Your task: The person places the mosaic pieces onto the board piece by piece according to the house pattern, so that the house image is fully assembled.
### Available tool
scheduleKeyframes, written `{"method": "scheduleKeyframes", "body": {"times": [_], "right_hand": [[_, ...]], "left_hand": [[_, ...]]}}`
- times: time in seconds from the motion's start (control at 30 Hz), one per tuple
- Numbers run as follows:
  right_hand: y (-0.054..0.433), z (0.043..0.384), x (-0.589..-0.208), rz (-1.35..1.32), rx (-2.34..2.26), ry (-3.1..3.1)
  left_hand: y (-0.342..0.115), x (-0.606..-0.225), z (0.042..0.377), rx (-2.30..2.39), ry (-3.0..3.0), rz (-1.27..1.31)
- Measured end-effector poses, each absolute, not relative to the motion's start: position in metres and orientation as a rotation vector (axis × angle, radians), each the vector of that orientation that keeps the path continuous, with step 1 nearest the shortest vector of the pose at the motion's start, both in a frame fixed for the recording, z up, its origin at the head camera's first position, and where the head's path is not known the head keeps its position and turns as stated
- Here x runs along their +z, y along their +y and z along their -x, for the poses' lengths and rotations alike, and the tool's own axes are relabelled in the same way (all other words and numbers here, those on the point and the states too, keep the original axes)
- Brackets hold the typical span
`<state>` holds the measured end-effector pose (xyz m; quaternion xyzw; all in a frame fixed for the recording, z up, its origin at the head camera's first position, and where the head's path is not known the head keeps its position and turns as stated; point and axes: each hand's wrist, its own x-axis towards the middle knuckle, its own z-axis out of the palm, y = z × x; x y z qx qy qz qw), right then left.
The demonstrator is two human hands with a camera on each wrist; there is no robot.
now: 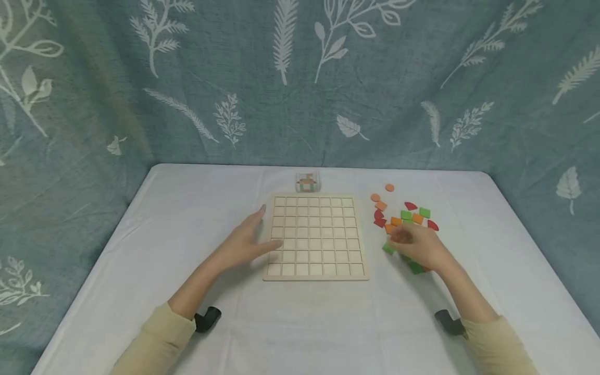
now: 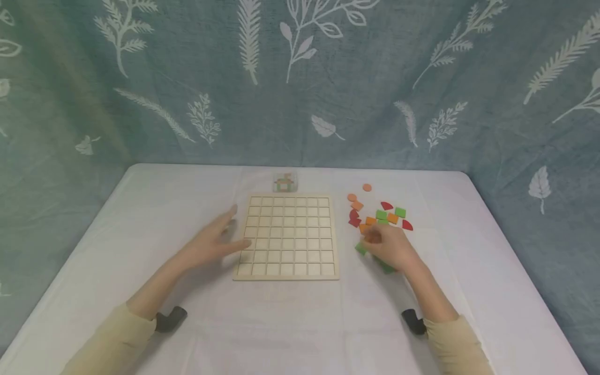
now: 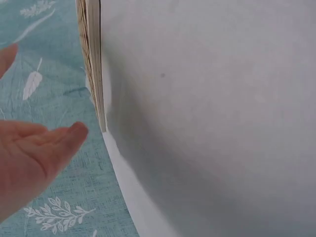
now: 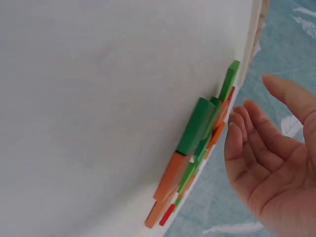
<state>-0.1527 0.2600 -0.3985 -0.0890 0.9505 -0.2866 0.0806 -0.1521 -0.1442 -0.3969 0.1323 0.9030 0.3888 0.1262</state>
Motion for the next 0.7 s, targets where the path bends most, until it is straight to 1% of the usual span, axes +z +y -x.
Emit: {"method": "scheduleKeyframes", "body": {"times": [0.37, 0.7], "right_hand": [[0.254, 0.146, -0.404, 0.253, -0.760, 2.875], [0.251, 0.145, -0.407, 0.239, -0.719, 2.889]], "left_hand": [[-0.147, -0.408, 0.148, 1.040, 2.531, -0.504], [-0.148, -0.412, 0.148, 1.029, 2.436, -0.544]]}}
